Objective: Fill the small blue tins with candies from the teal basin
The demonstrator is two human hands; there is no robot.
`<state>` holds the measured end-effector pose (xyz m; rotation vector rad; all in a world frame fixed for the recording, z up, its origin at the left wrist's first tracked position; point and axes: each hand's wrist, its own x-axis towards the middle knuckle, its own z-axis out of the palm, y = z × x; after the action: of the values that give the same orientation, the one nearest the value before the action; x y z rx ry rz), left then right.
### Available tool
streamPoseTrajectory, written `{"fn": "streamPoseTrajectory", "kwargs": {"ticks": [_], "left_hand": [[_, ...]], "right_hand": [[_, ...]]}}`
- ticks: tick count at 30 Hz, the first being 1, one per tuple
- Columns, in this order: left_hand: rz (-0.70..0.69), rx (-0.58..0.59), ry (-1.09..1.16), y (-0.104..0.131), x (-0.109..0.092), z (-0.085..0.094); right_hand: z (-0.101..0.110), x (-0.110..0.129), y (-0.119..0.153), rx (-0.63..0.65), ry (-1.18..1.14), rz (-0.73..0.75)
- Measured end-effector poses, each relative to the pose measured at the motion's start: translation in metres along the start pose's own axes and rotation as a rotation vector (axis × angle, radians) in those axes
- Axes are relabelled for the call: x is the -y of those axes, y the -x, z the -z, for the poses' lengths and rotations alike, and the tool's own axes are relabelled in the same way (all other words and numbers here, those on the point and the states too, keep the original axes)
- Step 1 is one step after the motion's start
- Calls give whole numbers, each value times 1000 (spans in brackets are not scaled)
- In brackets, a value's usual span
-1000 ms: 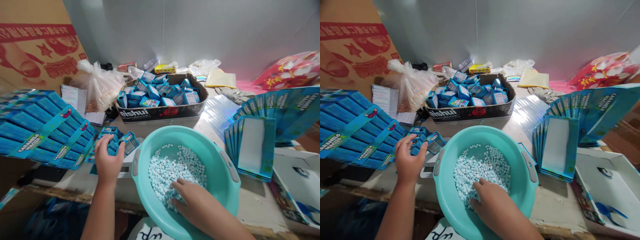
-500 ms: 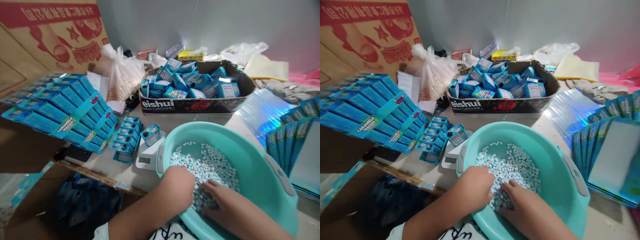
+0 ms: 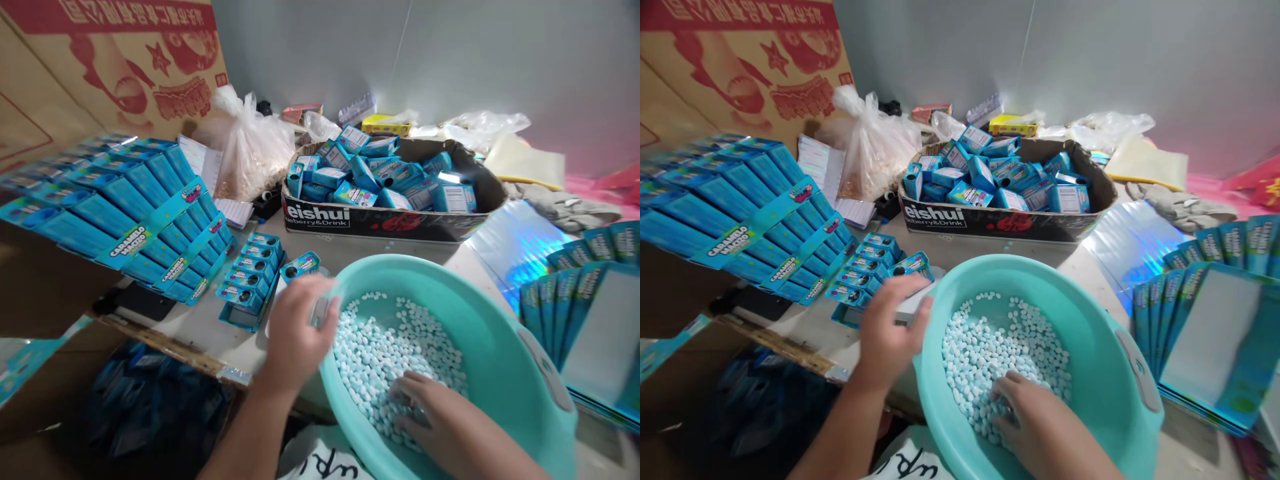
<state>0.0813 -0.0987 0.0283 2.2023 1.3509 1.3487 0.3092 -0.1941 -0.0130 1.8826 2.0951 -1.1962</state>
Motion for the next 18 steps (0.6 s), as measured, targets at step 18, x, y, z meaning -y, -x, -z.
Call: {"fn": "streamPoseTrajectory", "kwargs": {"ticks": [18], "left_hand": [[224,73,-535,27,51,83]], "right_hand": [[7,6,14,-19,18,91]]}}
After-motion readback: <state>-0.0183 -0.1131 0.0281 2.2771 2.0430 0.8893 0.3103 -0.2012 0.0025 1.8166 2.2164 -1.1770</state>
